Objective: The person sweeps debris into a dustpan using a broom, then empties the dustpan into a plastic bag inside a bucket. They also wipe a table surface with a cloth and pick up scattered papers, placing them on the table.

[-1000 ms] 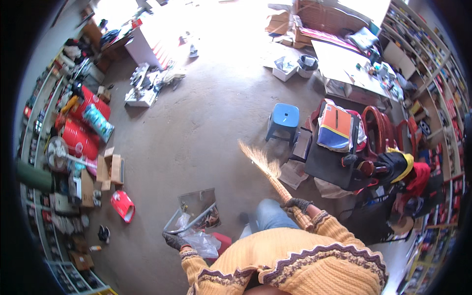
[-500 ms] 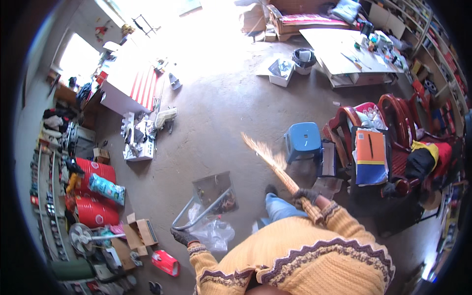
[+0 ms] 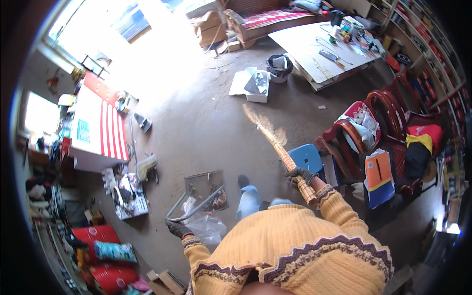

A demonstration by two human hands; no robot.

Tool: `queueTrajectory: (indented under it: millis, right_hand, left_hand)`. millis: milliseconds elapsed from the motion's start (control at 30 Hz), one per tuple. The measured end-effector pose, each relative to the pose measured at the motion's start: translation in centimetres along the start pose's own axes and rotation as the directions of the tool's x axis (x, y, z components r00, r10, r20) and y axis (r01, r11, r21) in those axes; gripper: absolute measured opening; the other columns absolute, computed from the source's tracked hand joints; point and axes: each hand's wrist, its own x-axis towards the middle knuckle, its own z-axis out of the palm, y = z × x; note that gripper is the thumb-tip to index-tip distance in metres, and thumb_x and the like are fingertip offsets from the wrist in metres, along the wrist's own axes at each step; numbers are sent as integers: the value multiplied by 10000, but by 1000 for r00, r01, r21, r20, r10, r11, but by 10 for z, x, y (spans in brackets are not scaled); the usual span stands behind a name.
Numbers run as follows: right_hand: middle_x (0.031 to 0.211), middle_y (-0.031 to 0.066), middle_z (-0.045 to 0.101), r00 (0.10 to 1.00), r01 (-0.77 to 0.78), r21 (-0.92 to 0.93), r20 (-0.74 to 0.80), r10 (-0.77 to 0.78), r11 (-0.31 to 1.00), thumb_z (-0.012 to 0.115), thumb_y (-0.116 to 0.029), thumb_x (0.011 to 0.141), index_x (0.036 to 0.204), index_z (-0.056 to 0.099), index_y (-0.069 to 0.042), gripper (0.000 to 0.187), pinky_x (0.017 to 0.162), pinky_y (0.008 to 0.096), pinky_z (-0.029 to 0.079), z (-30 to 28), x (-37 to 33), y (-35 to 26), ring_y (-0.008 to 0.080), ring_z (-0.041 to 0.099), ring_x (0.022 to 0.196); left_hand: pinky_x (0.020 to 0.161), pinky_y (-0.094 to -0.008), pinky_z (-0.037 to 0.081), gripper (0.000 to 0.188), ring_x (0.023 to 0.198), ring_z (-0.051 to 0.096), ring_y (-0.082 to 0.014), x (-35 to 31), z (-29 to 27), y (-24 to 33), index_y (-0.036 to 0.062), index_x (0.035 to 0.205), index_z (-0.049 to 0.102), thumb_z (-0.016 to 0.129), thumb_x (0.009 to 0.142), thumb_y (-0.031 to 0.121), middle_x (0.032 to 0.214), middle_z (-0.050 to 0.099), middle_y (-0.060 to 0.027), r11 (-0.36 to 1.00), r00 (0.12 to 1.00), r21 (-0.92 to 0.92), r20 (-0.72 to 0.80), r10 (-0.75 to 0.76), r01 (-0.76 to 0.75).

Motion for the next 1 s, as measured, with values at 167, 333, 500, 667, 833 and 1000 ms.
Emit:
queueTrajectory:
  millis: [167, 333, 500, 667, 833, 1000]
  right_hand:
    - [703, 69, 591, 978, -35, 280, 206, -24, 959, 621, -77, 807, 997, 514, 37, 246, 529, 283, 537, 6, 52, -65, 152, 578, 529]
    - [634, 52, 538, 974, -92, 344, 225, 13, 934, 597, -78, 806, 800, 494, -20, 119, 547, 287, 542, -3, 110, -161, 164, 572, 541]
    - [588, 63, 497, 979, 176, 314, -157, -132, 933, 594, -105, 806, 690, 477, -45, 175, 529, 325, 530, 7, 207, -278, 207, 562, 539]
    - [680, 117, 599, 939, 78, 2, -336, -73, 997, 612, -113, 820, 761, 567, -17, 122, 552, 389, 535, 58, 306, -400, 263, 590, 580]
    - [681, 106, 615, 962, -61, -223, -273, -2, 973, 666, -164, 825, 822, 608, -11, 163, 557, 398, 570, 112, 361, -438, 247, 627, 588]
    - [628, 155, 565, 896, -200, -591, -433, -99, 781, 644, -17, 736, 807, 552, 44, 132, 471, 422, 575, 136, 374, -453, 276, 590, 494]
  left_hand:
    - [622, -298, 474, 473, 736, 562, -166, 47, 141, -5, 20, 1075, 651, 499, 959, 452, 901, 611, -35, 998, 973, 48, 229, 38, -50]
    - [642, -318, 510, 483, 790, 612, -184, 92, 270, -23, 4, 1077, 653, 512, 955, 449, 953, 645, -63, 990, 953, 143, 300, -46, 3]
    - [625, -325, 518, 429, 781, 621, -182, 101, 375, -59, -1, 1078, 654, 480, 972, 378, 962, 661, -81, 923, 889, 226, 412, 200, -312]
    - [722, -343, 555, 418, 863, 647, -205, 87, 473, -79, 0, 1152, 628, 429, 994, 332, 1074, 659, -88, 909, 963, 415, 258, -78, -38]
    - [772, -343, 540, 468, 892, 634, -207, 67, 547, -104, 6, 1137, 641, 404, 997, 385, 1051, 654, -83, 931, 971, 357, 186, -148, 73]
    - [681, -321, 543, 411, 829, 635, -182, 58, 620, -139, 23, 1138, 643, 445, 989, 351, 1010, 647, -62, 934, 963, 351, 222, -155, 69]
